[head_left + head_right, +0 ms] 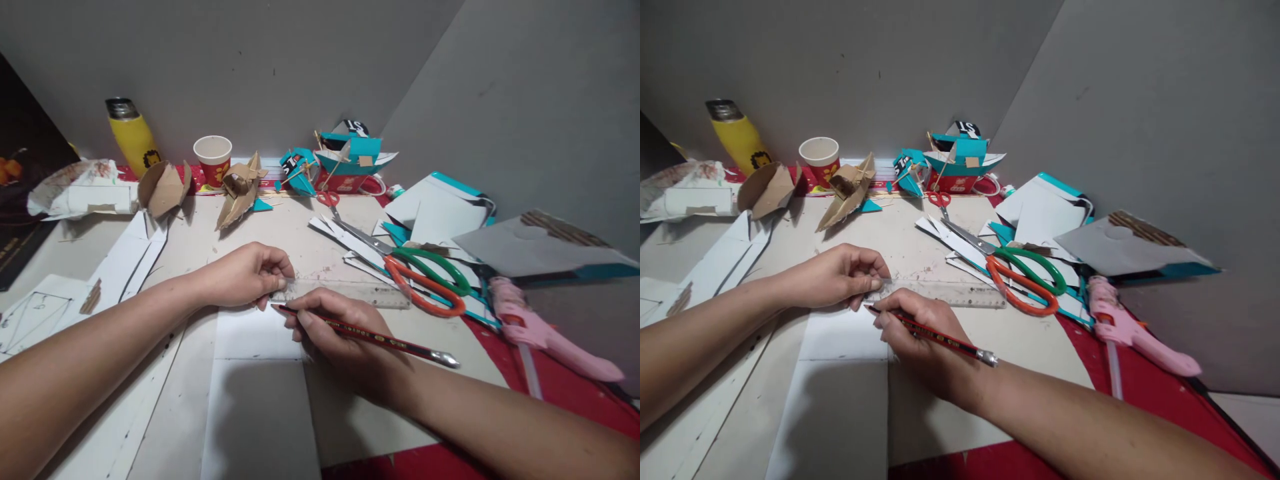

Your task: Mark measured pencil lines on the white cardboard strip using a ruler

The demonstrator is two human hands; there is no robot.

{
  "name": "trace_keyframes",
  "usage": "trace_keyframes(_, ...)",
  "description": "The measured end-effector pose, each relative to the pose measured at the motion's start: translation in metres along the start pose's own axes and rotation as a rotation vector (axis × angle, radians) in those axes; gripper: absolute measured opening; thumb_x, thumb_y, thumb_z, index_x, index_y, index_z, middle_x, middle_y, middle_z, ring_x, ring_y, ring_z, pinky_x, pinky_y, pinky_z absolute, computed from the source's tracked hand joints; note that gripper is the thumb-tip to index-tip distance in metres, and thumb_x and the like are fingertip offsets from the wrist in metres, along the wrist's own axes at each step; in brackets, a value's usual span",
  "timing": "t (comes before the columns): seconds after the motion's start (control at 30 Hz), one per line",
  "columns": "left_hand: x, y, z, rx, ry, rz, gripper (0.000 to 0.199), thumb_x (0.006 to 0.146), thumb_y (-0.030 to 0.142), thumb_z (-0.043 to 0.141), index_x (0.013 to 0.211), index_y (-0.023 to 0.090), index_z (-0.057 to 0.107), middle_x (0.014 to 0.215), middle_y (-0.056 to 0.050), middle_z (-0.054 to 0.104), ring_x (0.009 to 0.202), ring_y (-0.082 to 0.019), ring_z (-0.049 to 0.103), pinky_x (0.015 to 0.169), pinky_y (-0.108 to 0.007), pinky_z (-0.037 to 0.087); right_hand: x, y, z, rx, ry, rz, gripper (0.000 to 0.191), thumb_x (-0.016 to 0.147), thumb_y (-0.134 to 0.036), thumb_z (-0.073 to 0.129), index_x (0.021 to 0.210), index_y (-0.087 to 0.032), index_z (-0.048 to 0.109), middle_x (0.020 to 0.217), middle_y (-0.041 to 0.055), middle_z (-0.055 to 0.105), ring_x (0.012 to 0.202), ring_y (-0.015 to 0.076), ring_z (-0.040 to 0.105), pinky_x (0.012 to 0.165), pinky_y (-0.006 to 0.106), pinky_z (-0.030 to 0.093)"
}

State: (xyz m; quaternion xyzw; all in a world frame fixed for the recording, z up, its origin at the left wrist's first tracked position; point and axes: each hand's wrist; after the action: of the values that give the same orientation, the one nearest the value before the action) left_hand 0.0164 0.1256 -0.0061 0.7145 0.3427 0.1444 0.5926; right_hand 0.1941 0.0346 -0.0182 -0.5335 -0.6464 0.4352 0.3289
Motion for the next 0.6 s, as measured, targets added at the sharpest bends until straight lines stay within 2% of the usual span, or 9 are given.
trace_keyframes(0.6, 0.0001, -0.0005, -0.0003, 0.026, -0.010, 0.015, 0.004, 0.085, 0.014, 0.055, 0.085, 0.014, 0.060, 0.057, 0.004, 0.059, 0.044, -0.007, 0.053, 0.045, -0.017, 0.041, 0.0034, -0.0013, 0.0017, -0.154, 0.013, -0.113, 0.015, 0.085, -0.019, 0.054, 0.087, -0.021, 0.069, 0.072, -0.0002, 0.070, 0.066, 0.0141, 0.063, 0.061, 0.026, 0.046)
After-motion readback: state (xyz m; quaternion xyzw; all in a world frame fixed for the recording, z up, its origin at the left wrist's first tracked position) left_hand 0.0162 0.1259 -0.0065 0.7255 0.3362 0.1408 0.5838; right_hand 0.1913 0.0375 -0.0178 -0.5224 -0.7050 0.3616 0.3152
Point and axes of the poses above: each hand's wrist, its own x-axis towards the middle knuckle, its own z-axis out of the palm, y = z × x
